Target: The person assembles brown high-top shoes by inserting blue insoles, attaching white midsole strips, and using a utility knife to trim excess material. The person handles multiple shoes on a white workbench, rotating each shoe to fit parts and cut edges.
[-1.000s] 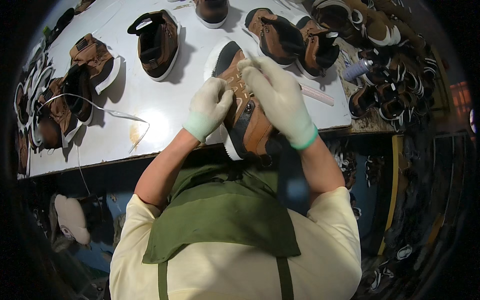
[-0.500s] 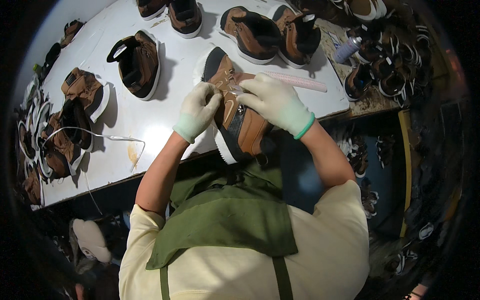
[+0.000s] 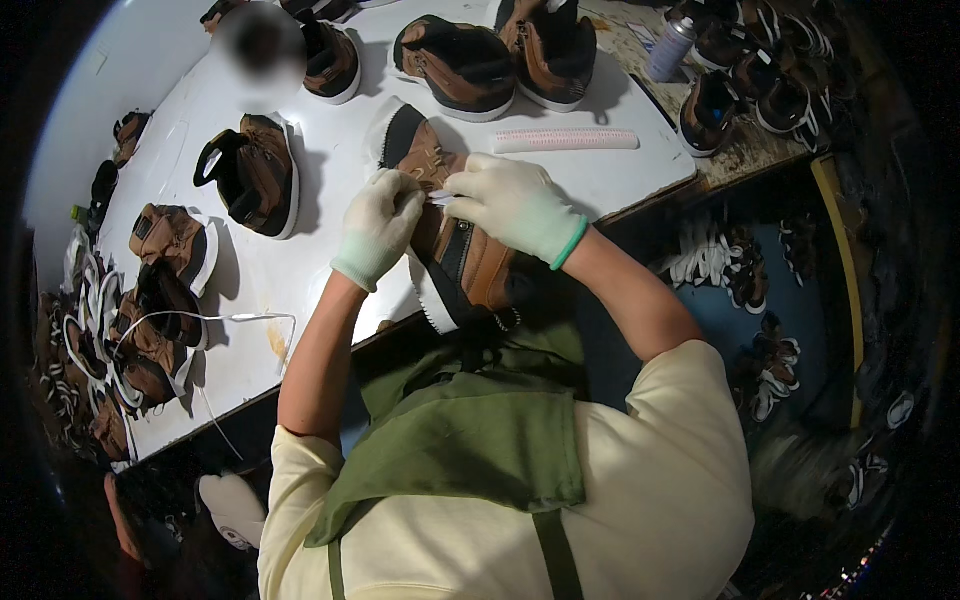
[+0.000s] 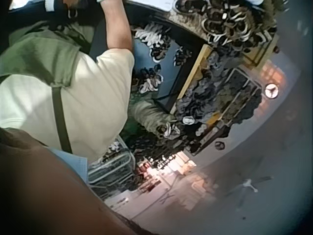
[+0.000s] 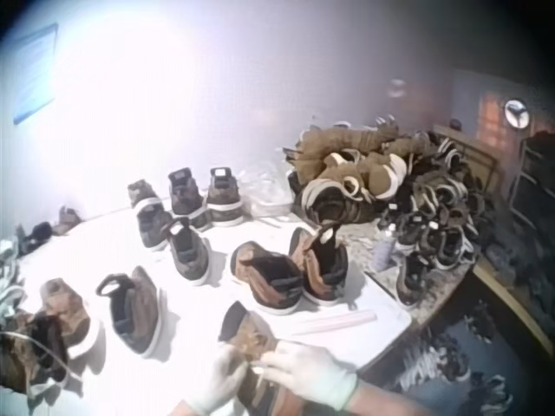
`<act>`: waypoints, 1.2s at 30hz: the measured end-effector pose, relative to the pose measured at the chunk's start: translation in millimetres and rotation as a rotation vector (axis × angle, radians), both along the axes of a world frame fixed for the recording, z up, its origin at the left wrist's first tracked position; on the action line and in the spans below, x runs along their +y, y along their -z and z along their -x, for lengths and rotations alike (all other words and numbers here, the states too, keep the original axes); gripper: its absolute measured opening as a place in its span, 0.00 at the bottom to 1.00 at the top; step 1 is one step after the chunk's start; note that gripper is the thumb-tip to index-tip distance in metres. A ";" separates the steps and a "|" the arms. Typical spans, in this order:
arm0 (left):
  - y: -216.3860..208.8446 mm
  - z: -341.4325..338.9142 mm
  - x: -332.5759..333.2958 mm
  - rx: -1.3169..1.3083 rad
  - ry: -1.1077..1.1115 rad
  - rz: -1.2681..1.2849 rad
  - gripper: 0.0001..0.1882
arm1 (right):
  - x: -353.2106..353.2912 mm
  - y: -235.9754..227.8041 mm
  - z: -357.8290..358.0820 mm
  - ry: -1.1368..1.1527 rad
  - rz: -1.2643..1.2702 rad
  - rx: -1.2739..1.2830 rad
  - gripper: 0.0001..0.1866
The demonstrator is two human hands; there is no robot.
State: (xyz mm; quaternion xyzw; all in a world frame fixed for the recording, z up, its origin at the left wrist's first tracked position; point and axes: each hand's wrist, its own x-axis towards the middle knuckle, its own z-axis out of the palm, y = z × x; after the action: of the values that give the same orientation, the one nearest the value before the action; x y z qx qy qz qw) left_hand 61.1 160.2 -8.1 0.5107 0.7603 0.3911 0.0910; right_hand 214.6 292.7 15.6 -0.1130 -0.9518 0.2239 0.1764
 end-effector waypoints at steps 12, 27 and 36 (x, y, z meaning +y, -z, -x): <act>-3.1 -6.3 4.0 0.081 -0.032 0.004 0.06 | -1.9 4.8 5.2 0.047 0.008 -0.044 0.13; 2.6 -5.8 6.0 0.044 -0.063 -0.035 0.08 | -1.3 1.5 8.1 0.055 0.021 -0.055 0.12; 5.9 -6.0 8.4 0.089 -0.063 -0.006 0.10 | -1.0 10.2 9.8 0.085 0.084 -0.031 0.12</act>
State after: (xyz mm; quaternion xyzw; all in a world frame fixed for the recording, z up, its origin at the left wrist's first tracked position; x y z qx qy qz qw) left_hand 67.1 168.6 -14.0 0.5035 0.7781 0.3731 0.0432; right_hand 204.8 291.7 5.4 -0.1640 -0.9387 0.2540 0.1659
